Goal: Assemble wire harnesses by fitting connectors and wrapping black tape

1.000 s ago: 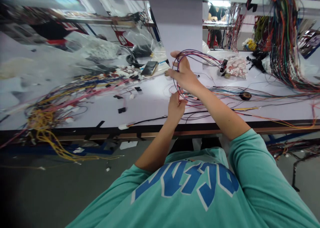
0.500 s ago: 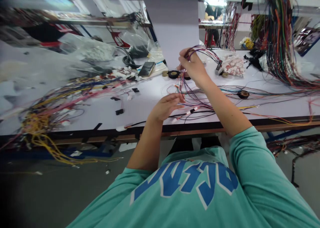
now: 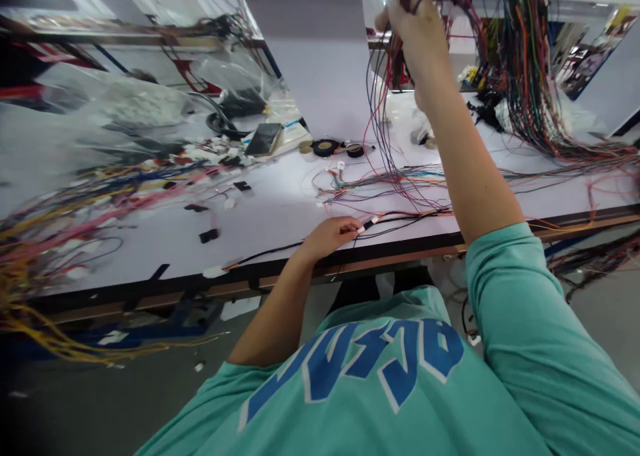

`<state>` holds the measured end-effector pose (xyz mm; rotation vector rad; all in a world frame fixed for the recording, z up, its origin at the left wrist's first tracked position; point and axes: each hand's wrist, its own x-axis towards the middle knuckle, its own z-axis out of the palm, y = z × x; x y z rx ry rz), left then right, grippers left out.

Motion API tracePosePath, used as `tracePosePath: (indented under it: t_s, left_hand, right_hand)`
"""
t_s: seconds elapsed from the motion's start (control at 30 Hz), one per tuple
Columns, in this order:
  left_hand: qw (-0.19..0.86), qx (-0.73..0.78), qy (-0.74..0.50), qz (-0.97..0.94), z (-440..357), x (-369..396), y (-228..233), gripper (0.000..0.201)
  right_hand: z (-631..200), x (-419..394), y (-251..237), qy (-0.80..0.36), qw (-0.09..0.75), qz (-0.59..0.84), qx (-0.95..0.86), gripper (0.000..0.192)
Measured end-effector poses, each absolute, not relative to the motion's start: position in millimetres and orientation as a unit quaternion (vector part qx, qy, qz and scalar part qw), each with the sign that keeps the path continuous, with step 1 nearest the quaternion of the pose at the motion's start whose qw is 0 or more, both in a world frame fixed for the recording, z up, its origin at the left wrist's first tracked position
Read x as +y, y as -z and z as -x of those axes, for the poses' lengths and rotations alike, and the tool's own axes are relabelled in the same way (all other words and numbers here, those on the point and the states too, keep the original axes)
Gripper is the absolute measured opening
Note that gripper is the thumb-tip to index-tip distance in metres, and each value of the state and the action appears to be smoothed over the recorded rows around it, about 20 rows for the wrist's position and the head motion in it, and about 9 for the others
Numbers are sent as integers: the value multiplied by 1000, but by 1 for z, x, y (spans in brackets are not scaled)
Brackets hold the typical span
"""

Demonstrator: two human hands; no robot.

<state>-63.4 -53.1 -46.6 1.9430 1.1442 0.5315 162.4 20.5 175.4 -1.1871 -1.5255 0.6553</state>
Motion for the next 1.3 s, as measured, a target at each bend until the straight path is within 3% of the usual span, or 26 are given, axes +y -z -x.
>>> tracePosePath:
  t_s: [0.1, 0.27, 0.4, 0.5, 0.63, 0.73, 1.17, 1.3]
  left_hand:
    - [401, 452, -208, -769, 67, -52, 43, 20]
    - [488, 481, -340, -644, 71, -44, 30, 27]
    - [614, 378, -460, -519, 77, -41, -3, 37]
    - [630, 309, -567, -431, 86, -45, -49, 16]
    - [590, 270, -651, -394, 103, -58, -110, 79]
    - [569, 251, -670, -404, 116, -67, -132, 89]
    - [598, 310, -673, -307, 153, -59, -103, 80]
    - [582, 331, -673, -313, 170, -56, -81, 65]
  right_hand:
    - [-160, 9, -183, -333, 613, 434, -570, 17]
    - [-137, -9, -176, -408, 556, 386, -612, 16]
    - [-109, -19, -165, -420, 452, 354, -703, 11]
    - [-81, -30, -156, -410, 310, 369, -774, 4]
    - [-46, -39, -145, -383, 116, 328, -856, 5]
    - [-31, -39, -141, -359, 66, 303, -880, 3]
    - [-26, -34, -129, -244, -94, 252, -932, 7]
    - [-34, -38, -119, -222, -94, 225, -944, 13]
